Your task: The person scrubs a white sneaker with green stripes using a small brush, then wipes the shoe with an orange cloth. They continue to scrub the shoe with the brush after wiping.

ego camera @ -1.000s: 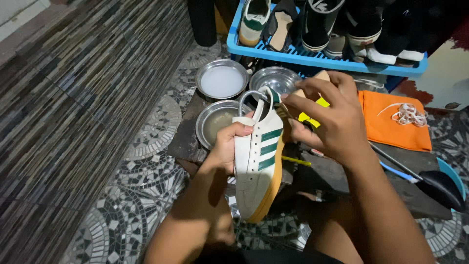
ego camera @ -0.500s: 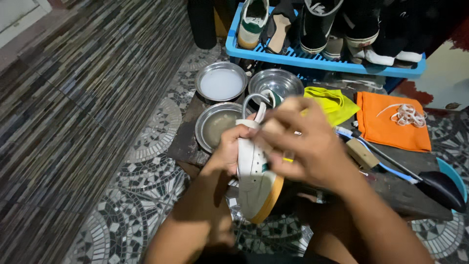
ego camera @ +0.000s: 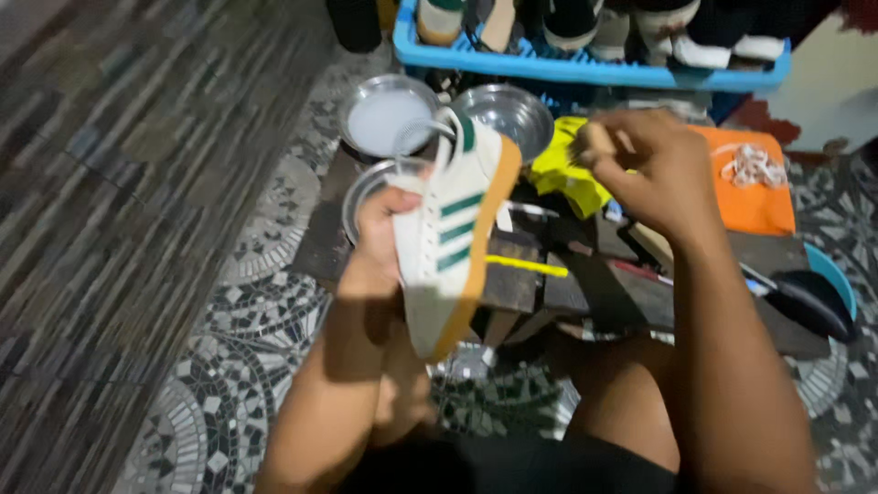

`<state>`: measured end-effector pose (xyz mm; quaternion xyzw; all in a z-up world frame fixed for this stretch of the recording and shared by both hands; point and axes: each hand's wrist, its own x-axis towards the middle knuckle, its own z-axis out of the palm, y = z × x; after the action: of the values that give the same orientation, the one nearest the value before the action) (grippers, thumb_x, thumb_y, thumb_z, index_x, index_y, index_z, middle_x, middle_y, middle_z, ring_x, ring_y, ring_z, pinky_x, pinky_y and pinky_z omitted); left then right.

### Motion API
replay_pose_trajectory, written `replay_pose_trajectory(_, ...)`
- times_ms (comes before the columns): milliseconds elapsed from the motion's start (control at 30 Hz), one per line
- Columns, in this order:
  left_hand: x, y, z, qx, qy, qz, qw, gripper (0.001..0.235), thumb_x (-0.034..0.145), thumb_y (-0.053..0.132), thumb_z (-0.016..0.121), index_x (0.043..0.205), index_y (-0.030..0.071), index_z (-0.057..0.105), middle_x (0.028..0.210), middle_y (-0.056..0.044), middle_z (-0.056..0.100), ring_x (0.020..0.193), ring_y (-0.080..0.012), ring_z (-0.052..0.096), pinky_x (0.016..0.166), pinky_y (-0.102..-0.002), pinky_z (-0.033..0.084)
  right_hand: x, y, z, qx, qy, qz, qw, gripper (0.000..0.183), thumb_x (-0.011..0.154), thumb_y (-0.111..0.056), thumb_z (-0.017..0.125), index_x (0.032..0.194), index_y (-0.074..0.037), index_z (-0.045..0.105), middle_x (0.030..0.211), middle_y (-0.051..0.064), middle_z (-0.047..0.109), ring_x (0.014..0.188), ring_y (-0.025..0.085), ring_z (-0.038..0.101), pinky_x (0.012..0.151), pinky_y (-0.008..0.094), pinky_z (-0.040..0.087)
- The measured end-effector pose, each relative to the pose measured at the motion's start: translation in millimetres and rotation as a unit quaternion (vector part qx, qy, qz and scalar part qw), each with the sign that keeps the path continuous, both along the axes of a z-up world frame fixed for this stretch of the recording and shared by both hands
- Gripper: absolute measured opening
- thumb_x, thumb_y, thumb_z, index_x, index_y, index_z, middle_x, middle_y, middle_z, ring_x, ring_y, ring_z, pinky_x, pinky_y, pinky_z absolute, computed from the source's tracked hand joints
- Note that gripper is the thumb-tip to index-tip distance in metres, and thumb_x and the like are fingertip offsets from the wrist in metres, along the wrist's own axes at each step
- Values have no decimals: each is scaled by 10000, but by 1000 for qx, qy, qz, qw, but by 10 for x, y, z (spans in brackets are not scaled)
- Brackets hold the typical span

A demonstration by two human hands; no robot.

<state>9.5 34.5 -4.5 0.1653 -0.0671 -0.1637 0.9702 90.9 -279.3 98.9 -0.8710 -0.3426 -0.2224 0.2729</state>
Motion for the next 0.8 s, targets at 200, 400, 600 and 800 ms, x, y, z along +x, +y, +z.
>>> replay_pose_trajectory(200,212,-90,70,85,110,95,986,674,708,223,649,1352,31,693,1086,-295,755,958,-497,751,1009,-724,530,-109,309,-394,-131,183,-33,974,394,895,-305,742,1238,-114,781,1124,268,754,1046,549,716,907,625,534)
replay_pose_trajectory(400,362,-280,-54,66,25,97,993,762,732,168,578,1483,41,599,1240,-322,712,1169,-499,701,1115,-686,486,-205,360,-571,-266,163,-14,950,417,947,-420,719,1300,-199,728,1226,227,718,1040,540,728,864,602,592)
replay_pose_trajectory(600,219,-386,162,91,46,121,987,713,740,154,620,1436,0,634,1205,-300,729,1093,-486,720,1067,-628,525,-310,482,-563,-379,200,-19,903,485,965,-387,689,1419,-216,677,1345,196,694,1092,508,732,813,623,616)
replay_pose_trajectory(800,131,-364,234,89,68,118,987,679,709,164,623,1372,23,673,1120,-257,739,1029,-473,721,1066,-618,531,-459,212,-205,-404,302,-55,862,362,1038,-228,565,1314,-38,703,1248,315,728,1067,536,744,841,642,609)
